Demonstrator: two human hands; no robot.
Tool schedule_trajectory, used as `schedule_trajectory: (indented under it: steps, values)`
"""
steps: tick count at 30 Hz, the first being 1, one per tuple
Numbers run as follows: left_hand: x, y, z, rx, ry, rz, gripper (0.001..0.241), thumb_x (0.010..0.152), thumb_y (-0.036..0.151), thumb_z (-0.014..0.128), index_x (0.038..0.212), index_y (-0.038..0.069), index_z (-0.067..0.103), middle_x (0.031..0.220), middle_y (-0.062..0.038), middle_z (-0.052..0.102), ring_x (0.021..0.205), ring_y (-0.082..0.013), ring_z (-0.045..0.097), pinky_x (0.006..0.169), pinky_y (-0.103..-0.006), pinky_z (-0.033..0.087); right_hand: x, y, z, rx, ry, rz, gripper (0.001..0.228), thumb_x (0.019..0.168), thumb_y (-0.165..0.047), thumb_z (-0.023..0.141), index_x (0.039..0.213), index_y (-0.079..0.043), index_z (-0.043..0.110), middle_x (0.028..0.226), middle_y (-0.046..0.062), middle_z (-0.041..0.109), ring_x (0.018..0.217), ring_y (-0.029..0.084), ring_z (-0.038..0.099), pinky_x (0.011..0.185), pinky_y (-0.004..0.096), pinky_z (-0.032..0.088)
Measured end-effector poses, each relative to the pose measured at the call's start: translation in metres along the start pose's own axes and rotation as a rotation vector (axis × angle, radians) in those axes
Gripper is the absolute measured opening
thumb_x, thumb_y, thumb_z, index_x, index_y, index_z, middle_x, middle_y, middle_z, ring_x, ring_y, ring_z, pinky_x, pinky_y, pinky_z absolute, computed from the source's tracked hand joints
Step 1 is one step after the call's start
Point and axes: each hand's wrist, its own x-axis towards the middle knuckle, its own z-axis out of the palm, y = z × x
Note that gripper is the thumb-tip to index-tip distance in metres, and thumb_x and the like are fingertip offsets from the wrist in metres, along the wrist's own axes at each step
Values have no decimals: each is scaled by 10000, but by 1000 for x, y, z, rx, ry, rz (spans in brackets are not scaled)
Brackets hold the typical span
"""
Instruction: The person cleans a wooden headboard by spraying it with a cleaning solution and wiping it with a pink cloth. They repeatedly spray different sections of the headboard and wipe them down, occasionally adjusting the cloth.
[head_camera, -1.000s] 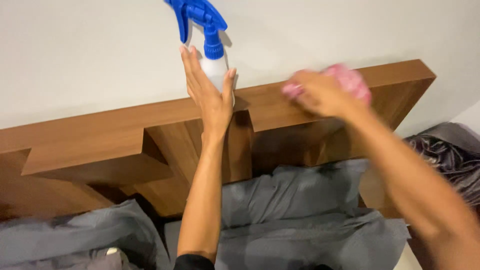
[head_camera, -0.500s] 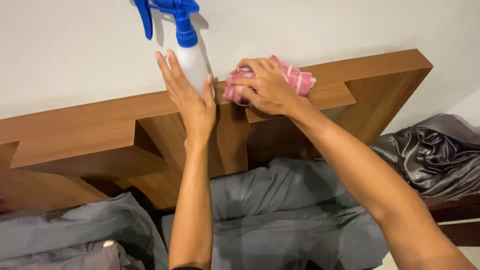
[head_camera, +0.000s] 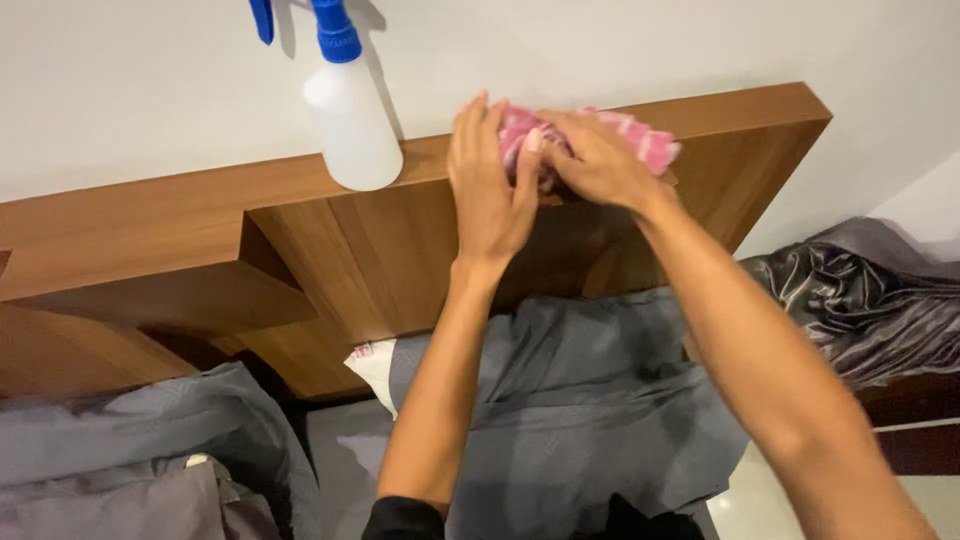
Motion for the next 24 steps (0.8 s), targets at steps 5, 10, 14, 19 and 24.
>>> schedule_trajectory:
  steps: [5,10,14,19,24]
  values:
    - [3,11,39,73,-112,-52,572,1077,472,521,1448,39,554,1566,-228,477,1505,-448,367,1248,-585,255,-11,8,-30,480,183,-155,401,1116,-246,451,1379,7,618,1380,163,664,1304,265,617,1145,368,455]
    - [18,34,46,386,-313,-196,721,928,636,569,1384,77,605,1469,-198,536,1430,-450,402,1188,-677,213,-37,81,-74,370,372,22,290,1088,-145,507,1214,17,713,1164,124,747,1089,191,722,990,314,566]
    - [23,32,84,662,-359,-223,905,797,753,614,1371,54,583,1385,-243,559,1349,-492,428,1103,-751,205,-54,131,-98,204,436,69,268,1101,-126,514,1187,29,714,1106,140,765,1048,217,713,949,341,548]
    - [29,41,150,808,-355,-269,946,797,774,615,1383,34,555,1332,-303,574,1302,-539,449,1052,-773,240,-70,154,-90,25,464,37,256,1099,-116,521,1167,-10,744,1086,147,775,1005,253,746,901,371,562]
    - [23,66,181,797,-336,-184,900,790,731,631,1398,71,564,1247,-247,646,1223,-483,553,1028,-740,308,-78,157,-92,-15,452,99,254,1105,-194,553,1198,-43,735,993,185,737,915,356,743,818,431,559]
